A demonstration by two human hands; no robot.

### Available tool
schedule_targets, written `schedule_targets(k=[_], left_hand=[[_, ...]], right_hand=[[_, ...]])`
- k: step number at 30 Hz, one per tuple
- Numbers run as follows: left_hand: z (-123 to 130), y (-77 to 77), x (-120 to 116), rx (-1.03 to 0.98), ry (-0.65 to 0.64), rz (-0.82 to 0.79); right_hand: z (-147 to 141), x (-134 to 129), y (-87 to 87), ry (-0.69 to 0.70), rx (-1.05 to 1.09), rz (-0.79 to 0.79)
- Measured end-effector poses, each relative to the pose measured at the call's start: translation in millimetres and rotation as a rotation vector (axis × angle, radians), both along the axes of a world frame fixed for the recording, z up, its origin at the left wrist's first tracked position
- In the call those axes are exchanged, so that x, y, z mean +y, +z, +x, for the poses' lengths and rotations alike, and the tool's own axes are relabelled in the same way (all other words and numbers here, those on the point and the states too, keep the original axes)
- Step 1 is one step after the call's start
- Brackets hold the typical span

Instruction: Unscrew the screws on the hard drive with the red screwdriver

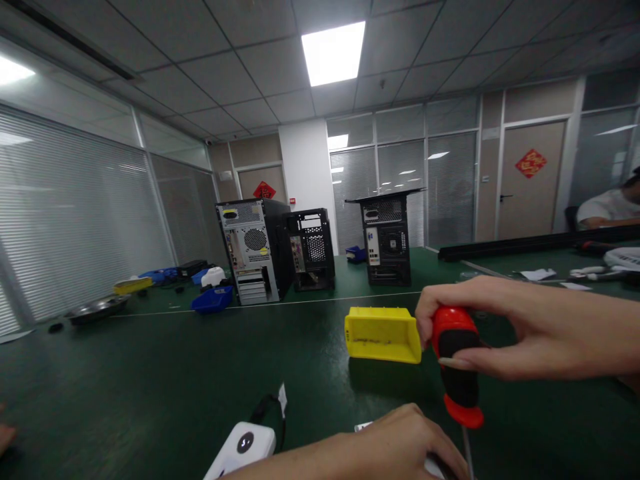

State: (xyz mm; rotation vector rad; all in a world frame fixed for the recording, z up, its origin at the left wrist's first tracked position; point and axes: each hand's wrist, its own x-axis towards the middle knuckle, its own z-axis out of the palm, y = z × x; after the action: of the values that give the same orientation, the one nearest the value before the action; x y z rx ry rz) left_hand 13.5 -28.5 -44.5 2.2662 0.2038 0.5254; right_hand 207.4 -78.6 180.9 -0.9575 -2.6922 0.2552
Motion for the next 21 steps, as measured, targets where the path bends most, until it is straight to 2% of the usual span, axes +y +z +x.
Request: schedule_targets(k=[7, 12, 17, 21], left_hand=[[-0.4, 2.8, -2.8, -0.033, 0.015, 0.055], [-1.8, 7.4, -7.6, -0.042, 0.019, 0.044], [-0.4, 1.3, -3.9, -0.032, 0.016, 0.058], [0.6, -3.1, 0.9, -0.006, 0.012, 0.059]], right_hand=[[5.7, 0.5, 1.1, 0.009, -0.008, -0.027], [-0.1, 1.7, 0.8, 0.022, 0.03, -0.02], [-6.0, 3.3, -3.1, -0.016, 0.037, 0.036], [-7.3, 1.9, -3.8, -0.044, 0.048, -0.003]])
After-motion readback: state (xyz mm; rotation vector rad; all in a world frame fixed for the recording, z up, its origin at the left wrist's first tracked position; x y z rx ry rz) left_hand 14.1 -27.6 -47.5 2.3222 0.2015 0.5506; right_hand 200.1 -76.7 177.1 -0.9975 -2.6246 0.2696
